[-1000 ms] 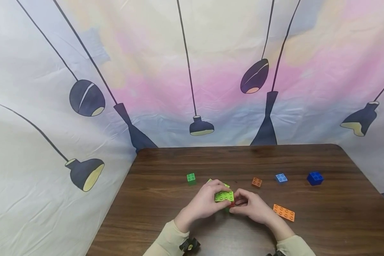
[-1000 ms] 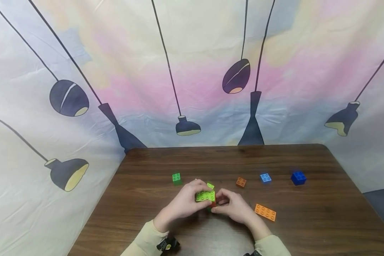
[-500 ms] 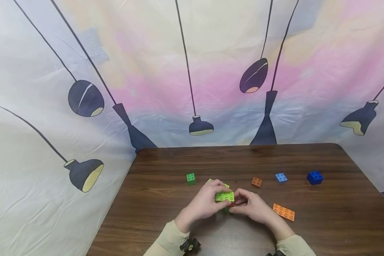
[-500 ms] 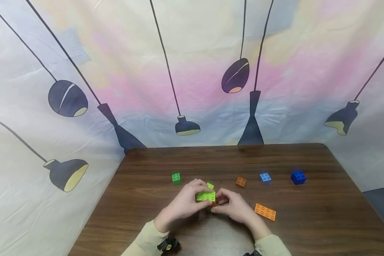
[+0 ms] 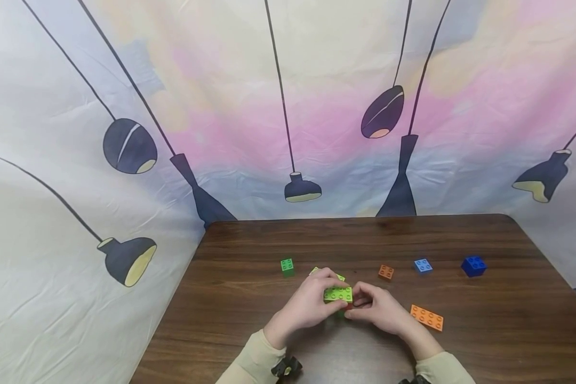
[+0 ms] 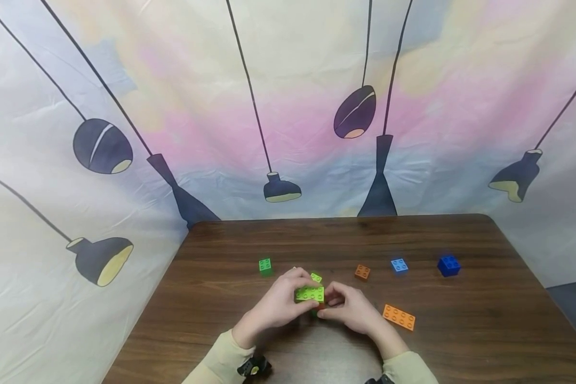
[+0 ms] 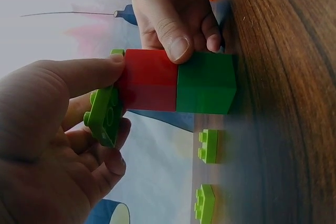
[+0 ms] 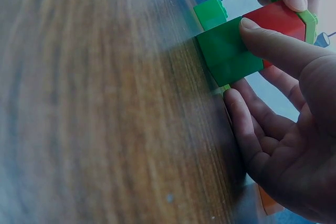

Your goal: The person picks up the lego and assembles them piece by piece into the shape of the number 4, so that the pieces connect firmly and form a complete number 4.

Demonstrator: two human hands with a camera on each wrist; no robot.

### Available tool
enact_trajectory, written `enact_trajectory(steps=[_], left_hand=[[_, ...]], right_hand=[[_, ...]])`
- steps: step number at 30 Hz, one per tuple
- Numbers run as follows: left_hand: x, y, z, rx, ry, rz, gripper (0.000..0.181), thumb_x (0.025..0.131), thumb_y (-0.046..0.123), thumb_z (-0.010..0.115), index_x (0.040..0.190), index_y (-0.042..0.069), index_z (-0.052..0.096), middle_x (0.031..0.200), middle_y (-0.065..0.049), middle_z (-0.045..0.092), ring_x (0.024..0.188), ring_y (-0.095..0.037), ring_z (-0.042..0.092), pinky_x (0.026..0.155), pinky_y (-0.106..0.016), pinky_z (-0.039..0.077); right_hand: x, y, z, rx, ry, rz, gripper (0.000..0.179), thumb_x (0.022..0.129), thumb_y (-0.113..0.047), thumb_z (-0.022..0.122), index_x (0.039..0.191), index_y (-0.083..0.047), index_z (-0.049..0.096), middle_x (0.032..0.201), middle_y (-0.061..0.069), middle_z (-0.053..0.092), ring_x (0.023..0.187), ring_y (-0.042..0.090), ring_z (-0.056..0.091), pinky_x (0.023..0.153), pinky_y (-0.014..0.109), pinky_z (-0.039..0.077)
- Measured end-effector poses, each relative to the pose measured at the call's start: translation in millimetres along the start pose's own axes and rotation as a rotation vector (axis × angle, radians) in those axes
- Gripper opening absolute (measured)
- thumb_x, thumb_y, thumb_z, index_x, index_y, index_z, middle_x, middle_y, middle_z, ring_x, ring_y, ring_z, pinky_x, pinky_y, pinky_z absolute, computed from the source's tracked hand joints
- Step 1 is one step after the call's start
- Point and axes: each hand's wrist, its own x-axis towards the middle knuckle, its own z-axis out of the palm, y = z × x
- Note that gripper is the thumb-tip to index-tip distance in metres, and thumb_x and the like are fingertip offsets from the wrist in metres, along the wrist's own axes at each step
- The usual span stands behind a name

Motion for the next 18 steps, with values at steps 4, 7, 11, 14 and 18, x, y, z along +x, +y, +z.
enact_trajectory(steps=[4,7,11,14,18], left_hand=[[0.1,1.2,-0.6,0.0,-0.002,-0.012,0.028,0.096,0.024,0.084,0.123,0.017,0.08,0.11,0.012,0.063,0.104,-0.003,0.059,0.092,-0.025,0.05],[0.7,1.4,-0.9,-0.01,-0.005,-0.026,0.028,0.096,0.024,0.085,0.123,0.018,0.081,0.106,0.013,0.061,0.098,-0.002,0.057,0.087,-0.023,0.049],[1.5,1.1,-1.0,-0.032,-0.007,-0.042,0.029,0.095,0.023,0.086,0.123,0.018,0.081,0.1,0.013,0.058,0.091,-0.002,0.053,0.08,-0.02,0.047],[1.7,1.2,-1.0,-0.046,-0.006,-0.046,0.029,0.094,0.023,0.086,0.122,0.017,0.081,0.099,0.013,0.057,0.088,-0.003,0.052,0.077,-0.02,0.046],[1.4,1.6,-0.9,-0.06,-0.003,-0.053,0.029,0.094,0.022,0.086,0.122,0.016,0.081,0.098,0.013,0.057,0.087,-0.002,0.052,0.077,-0.019,0.046]], right_hand=[[-0.4,-0.2,0.2,0.003,0.0,-0.001,0.03,0.091,-0.026,0.089,0.108,-0.014,0.067,0.108,0.001,0.075,0.102,0.022,0.071,0.08,0.029,0.058],[-0.2,-0.1,0.1,0.0,-0.002,-0.002,0.03,0.091,-0.026,0.089,0.108,-0.014,0.068,0.108,0.001,0.075,0.102,0.022,0.071,0.08,0.029,0.058],[0.2,0.3,0.0,-0.002,-0.002,-0.005,0.029,0.091,-0.025,0.089,0.108,-0.014,0.067,0.108,0.002,0.074,0.103,0.022,0.071,0.08,0.029,0.058],[0.2,0.2,-0.1,-0.006,-0.001,-0.007,0.029,0.091,-0.025,0.089,0.107,-0.014,0.067,0.108,0.001,0.074,0.103,0.022,0.071,0.081,0.029,0.058],[0.2,0.2,0.0,-0.011,-0.002,-0.003,0.029,0.091,-0.025,0.089,0.107,-0.014,0.067,0.108,0.001,0.074,0.103,0.022,0.071,0.081,0.029,0.058]])
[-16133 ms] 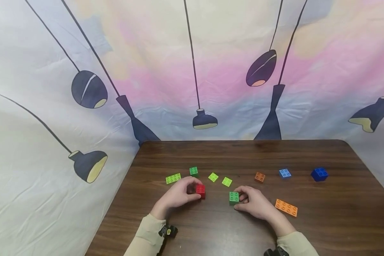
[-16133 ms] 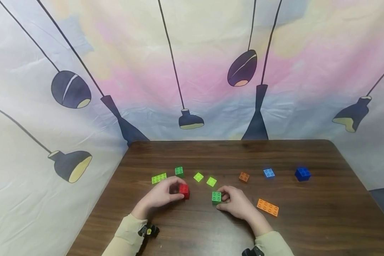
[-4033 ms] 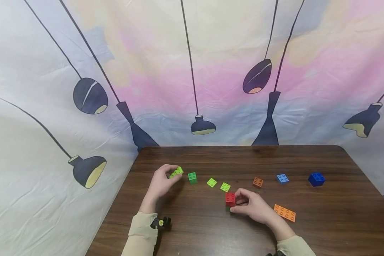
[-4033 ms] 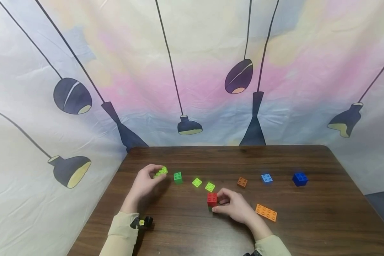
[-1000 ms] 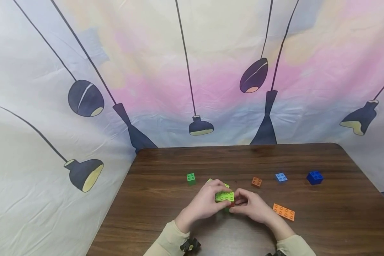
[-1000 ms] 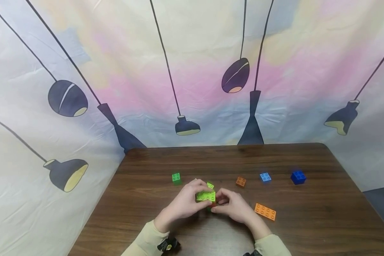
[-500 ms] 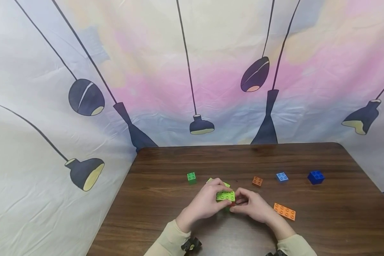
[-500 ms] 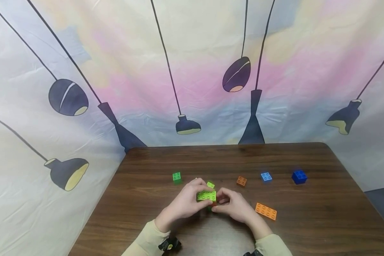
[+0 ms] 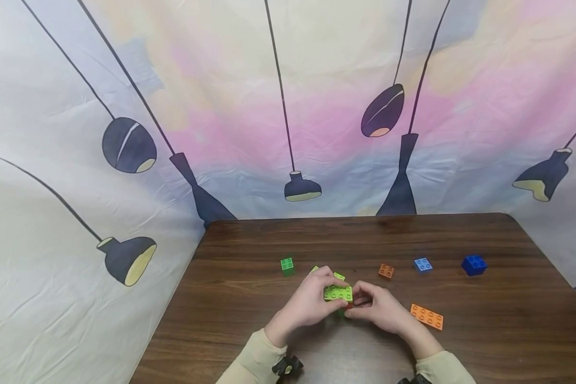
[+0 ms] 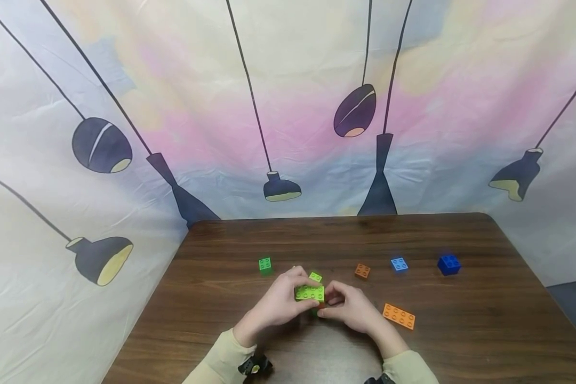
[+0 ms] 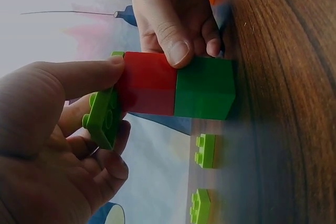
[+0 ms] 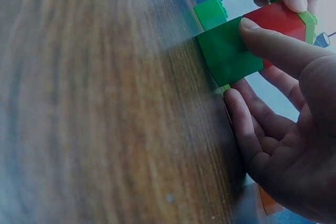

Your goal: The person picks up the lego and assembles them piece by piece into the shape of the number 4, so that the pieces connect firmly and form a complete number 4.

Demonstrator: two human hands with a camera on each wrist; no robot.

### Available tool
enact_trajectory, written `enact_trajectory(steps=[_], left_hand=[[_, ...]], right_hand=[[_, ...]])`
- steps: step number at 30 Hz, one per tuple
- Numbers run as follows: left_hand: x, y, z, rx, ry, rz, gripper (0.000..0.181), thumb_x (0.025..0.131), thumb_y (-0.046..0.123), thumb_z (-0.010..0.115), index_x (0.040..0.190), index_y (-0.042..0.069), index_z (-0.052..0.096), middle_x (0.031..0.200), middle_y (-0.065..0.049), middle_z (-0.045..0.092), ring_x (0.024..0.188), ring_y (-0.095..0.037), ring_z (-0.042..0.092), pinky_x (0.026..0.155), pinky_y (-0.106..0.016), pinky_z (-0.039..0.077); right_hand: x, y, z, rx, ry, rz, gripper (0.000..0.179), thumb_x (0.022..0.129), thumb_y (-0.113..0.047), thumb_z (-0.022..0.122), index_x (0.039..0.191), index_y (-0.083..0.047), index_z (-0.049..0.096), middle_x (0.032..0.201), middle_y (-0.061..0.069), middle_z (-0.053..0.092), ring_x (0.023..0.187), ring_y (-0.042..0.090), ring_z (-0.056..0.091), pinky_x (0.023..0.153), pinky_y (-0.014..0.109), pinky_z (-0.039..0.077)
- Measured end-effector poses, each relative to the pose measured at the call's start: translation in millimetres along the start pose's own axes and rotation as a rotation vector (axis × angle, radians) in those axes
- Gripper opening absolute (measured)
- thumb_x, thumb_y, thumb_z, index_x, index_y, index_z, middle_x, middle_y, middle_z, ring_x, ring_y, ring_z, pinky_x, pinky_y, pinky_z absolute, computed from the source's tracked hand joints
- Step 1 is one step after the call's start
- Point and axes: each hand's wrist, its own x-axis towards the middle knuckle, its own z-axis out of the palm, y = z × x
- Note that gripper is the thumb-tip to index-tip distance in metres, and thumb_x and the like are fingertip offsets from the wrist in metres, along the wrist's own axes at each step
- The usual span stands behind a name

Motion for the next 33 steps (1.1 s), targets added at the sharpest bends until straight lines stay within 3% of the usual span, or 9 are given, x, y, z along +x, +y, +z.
enact_trajectory(steps=[16,24,33], left_hand=[[-0.4,3.0,-2.1,0.053,-0.007,-0.011,0.03,0.095,0.026,0.085,0.124,0.018,0.081,0.097,0.013,0.058,0.082,-0.002,0.049,0.071,-0.018,0.044],[-1.5,-0.8,1.2,0.057,-0.007,-0.016,0.031,0.095,0.028,0.085,0.126,0.022,0.081,0.094,0.015,0.055,0.077,-0.001,0.046,0.067,-0.018,0.043],[0.2,0.3,-2.0,0.037,-0.007,-0.015,0.033,0.094,0.026,0.087,0.126,0.019,0.081,0.094,0.013,0.059,0.078,0.001,0.048,0.067,-0.017,0.044]], right_hand=[[0.8,-1.4,-0.6,-0.014,-0.003,0.002,0.03,0.091,-0.026,0.089,0.107,-0.014,0.066,0.108,0.001,0.074,0.102,0.021,0.07,0.08,0.03,0.058],[-0.8,-2.3,0.8,-0.014,0.001,0.017,0.03,0.091,-0.027,0.089,0.107,-0.015,0.066,0.108,0.001,0.074,0.103,0.02,0.07,0.081,0.031,0.058],[-0.3,-2.2,-1.1,-0.009,-0.004,0.001,0.03,0.091,-0.026,0.088,0.108,-0.014,0.066,0.109,0.002,0.074,0.104,0.022,0.07,0.081,0.03,0.058]])
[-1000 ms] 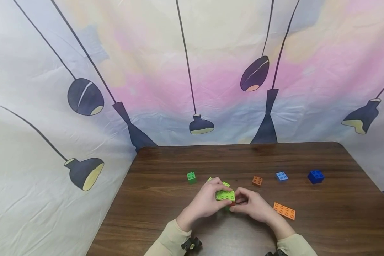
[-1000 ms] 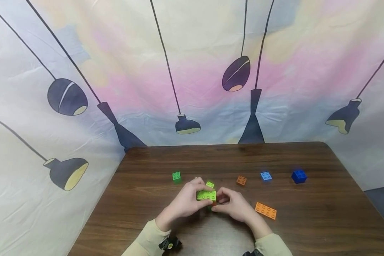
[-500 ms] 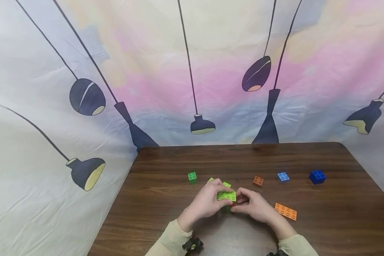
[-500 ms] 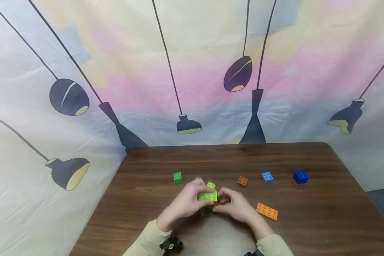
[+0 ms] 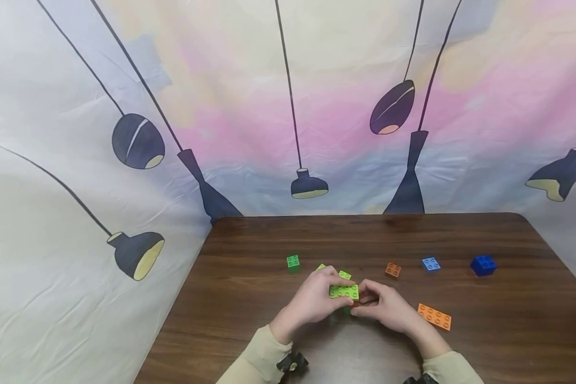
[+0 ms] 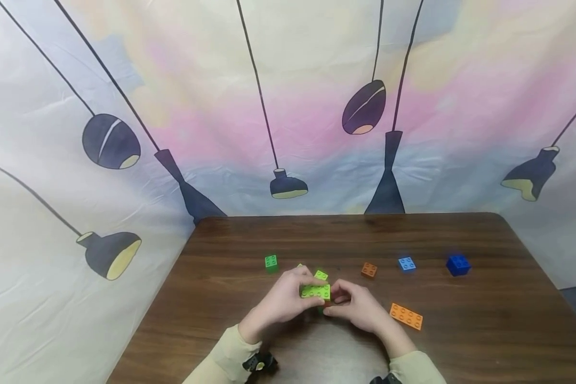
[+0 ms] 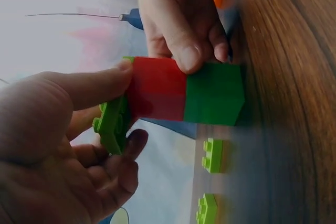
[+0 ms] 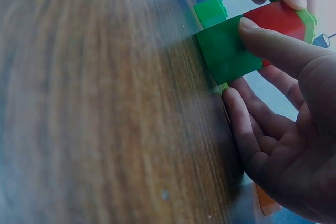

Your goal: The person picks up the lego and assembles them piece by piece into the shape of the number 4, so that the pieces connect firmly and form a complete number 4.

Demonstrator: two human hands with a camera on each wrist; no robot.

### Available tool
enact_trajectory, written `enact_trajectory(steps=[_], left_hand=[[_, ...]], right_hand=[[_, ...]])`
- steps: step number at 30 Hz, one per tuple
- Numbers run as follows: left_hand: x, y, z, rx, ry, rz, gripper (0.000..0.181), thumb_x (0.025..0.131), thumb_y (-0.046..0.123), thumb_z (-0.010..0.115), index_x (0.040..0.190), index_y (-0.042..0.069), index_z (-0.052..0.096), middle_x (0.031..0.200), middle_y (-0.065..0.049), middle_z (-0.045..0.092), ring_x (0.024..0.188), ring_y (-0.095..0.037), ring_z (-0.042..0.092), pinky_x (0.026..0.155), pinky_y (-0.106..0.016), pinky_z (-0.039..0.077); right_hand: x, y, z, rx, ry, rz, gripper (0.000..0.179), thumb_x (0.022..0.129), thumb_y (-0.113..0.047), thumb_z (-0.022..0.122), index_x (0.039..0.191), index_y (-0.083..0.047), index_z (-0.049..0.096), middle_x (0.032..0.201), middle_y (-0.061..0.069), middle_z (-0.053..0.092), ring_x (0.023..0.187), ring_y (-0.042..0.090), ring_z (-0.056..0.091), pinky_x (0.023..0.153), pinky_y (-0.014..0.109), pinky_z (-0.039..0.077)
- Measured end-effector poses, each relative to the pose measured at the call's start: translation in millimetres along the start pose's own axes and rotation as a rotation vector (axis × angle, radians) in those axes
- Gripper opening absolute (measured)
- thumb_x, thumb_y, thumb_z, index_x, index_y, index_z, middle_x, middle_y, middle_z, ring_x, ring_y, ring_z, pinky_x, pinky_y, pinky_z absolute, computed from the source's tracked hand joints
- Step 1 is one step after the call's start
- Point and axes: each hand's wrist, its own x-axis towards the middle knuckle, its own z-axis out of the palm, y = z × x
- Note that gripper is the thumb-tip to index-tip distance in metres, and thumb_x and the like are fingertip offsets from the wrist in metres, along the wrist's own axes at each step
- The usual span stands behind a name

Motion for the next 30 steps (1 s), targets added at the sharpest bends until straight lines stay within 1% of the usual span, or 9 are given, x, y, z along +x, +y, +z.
enact_trajectory(steps=[3,5,7,8,10,15,19,24,30], left_hand=[[1.5,-1.2,-1.8,-0.063,0.003,-0.018,0.036,0.092,0.024,0.089,0.126,0.016,0.081,0.104,0.011,0.067,0.088,0.001,0.057,0.074,-0.018,0.049],[1.0,-3.5,-3.4,-0.112,0.007,-0.04,0.039,0.091,0.024,0.09,0.127,0.014,0.08,0.112,0.01,0.073,0.099,-0.002,0.062,0.083,-0.021,0.052],[-1.2,-6.8,-5.3,-0.157,0.014,-0.065,0.042,0.09,0.024,0.09,0.129,0.012,0.078,0.118,0.008,0.075,0.108,-0.005,0.065,0.092,-0.026,0.053],[-3.0,-8.4,-6.7,-0.172,0.018,-0.079,0.043,0.09,0.025,0.09,0.129,0.012,0.078,0.12,0.008,0.075,0.111,-0.006,0.065,0.095,-0.028,0.054],[-7.1,-12.3,-9.6,-0.197,0.019,-0.105,0.044,0.09,0.025,0.091,0.13,0.012,0.078,0.12,0.009,0.076,0.11,-0.007,0.065,0.096,-0.034,0.055],[-16.5,-22.1,-15.7,-0.215,0.024,-0.152,0.038,0.087,0.024,0.092,0.123,0.015,0.081,0.111,0.011,0.076,0.099,-0.006,0.067,0.09,-0.038,0.057],[-19.6,-28.3,-19.4,-0.247,0.019,-0.186,0.033,0.087,0.023,0.092,0.118,0.017,0.082,0.103,0.013,0.076,0.094,-0.005,0.068,0.085,-0.035,0.058],[-19.0,-31.2,-20.5,-0.268,0.014,-0.199,0.032,0.086,0.023,0.093,0.116,0.018,0.083,0.101,0.013,0.077,0.092,-0.007,0.07,0.081,-0.03,0.056],[-18.9,-31.5,-19.6,-0.273,0.005,-0.202,0.033,0.085,0.021,0.094,0.115,0.017,0.082,0.096,0.012,0.076,0.088,-0.008,0.07,0.078,-0.028,0.056]], right_hand=[[0.5,-1,-1,-0.017,0.001,0.001,0.031,0.091,-0.028,0.088,0.109,-0.015,0.067,0.11,0.001,0.074,0.104,0.021,0.07,0.082,0.031,0.058],[1.4,-1,-1,-0.032,0.004,0.011,0.031,0.091,-0.03,0.089,0.108,-0.016,0.067,0.109,0.0,0.073,0.104,0.02,0.069,0.083,0.032,0.058],[2.1,-1,-1,-0.038,0.004,0.023,0.032,0.091,-0.03,0.089,0.108,-0.016,0.066,0.107,0.0,0.073,0.103,0.02,0.069,0.082,0.033,0.057],[2.3,-1,0,-0.035,0.001,0.03,0.032,0.091,-0.03,0.089,0.108,-0.016,0.065,0.107,0.001,0.073,0.102,0.02,0.069,0.082,0.034,0.057],[2.2,-1,0,-0.025,-0.005,0.04,0.033,0.091,-0.03,0.088,0.108,-0.015,0.065,0.105,0.001,0.073,0.1,0.02,0.069,0.081,0.034,0.057],[0.1,1,-1,0.026,-0.018,0.061,0.035,0.091,-0.027,0.089,0.109,-0.012,0.064,0.106,0.004,0.073,0.1,0.021,0.069,0.081,0.032,0.059],[-1.7,1,-1,0.032,-0.006,0.075,0.035,0.09,-0.027,0.089,0.11,-0.012,0.064,0.107,0.005,0.072,0.1,0.021,0.069,0.081,0.033,0.059],[-1.7,1,-1,0.027,0.002,0.076,0.036,0.089,-0.027,0.09,0.11,-0.012,0.064,0.106,0.004,0.072,0.099,0.021,0.069,0.081,0.033,0.059],[-1.0,0,1,0.02,0.002,0.074,0.036,0.089,-0.027,0.09,0.11,-0.012,0.065,0.106,0.004,0.073,0.099,0.02,0.069,0.081,0.032,0.059]])
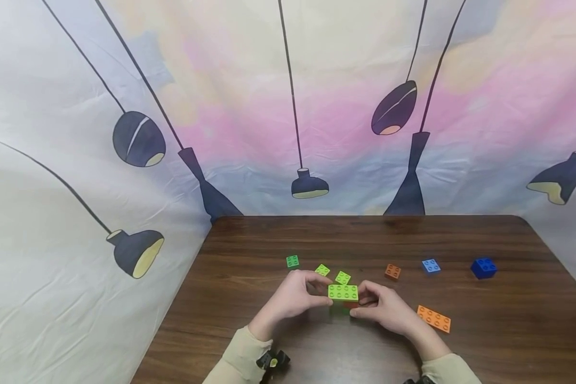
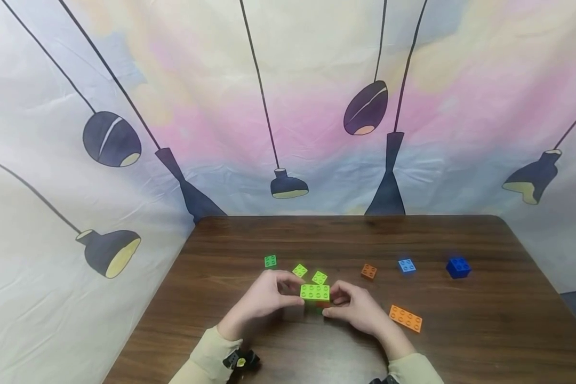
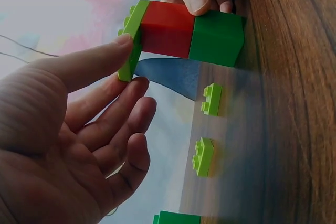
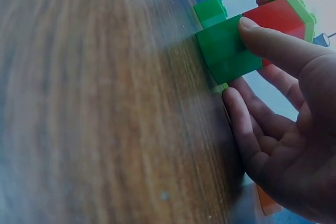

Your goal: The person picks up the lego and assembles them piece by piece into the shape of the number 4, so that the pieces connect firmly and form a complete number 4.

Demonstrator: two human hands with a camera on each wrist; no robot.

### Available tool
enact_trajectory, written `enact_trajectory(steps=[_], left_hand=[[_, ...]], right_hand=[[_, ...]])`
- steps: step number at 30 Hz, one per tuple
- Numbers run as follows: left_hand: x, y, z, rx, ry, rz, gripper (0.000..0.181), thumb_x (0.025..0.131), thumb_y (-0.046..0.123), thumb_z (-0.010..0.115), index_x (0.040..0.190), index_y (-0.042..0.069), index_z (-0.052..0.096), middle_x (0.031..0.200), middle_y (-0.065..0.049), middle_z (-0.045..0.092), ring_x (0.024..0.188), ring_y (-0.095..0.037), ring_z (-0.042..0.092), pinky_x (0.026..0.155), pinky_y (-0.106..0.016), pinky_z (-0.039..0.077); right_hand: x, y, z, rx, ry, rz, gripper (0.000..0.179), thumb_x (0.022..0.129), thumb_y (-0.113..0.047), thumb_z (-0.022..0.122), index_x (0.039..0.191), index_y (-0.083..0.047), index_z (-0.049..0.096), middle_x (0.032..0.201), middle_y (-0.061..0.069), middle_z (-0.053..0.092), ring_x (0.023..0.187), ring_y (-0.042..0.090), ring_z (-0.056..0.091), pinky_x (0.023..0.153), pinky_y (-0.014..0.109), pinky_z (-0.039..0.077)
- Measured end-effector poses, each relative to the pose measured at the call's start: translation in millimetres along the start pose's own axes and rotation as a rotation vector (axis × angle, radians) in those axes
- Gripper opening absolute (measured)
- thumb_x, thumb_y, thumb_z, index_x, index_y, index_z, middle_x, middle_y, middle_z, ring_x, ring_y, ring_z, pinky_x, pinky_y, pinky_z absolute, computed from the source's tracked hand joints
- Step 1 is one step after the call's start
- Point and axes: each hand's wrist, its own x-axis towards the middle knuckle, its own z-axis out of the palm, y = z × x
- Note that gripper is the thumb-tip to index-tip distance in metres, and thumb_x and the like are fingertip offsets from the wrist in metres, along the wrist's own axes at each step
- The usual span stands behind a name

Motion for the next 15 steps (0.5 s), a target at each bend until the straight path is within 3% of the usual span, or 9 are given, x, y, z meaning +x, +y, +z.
enact_trajectory(steps=[8,15], left_hand=[[0.7,2.3,0.4,0.006,0.005,-0.002,0.031,0.086,0.02,0.093,0.114,0.016,0.082,0.092,0.011,0.075,0.085,-0.005,0.068,0.076,-0.027,0.055],[0.0,2.3,0.9,-0.002,-0.006,-0.013,0.03,0.086,0.019,0.093,0.114,0.016,0.082,0.091,0.009,0.076,0.082,-0.005,0.068,0.074,-0.027,0.055]], right_hand=[[0.2,-1.5,-1.1,-0.053,0.001,0.003,0.042,0.089,-0.03,0.09,0.118,-0.008,0.07,0.106,0.003,0.072,0.098,0.019,0.069,0.081,0.031,0.059],[0.5,1.6,-3.6,-0.023,-0.058,-0.016,0.052,0.09,-0.025,0.089,0.13,0.0,0.067,0.111,0.005,0.072,0.101,0.019,0.069,0.083,0.029,0.059]])
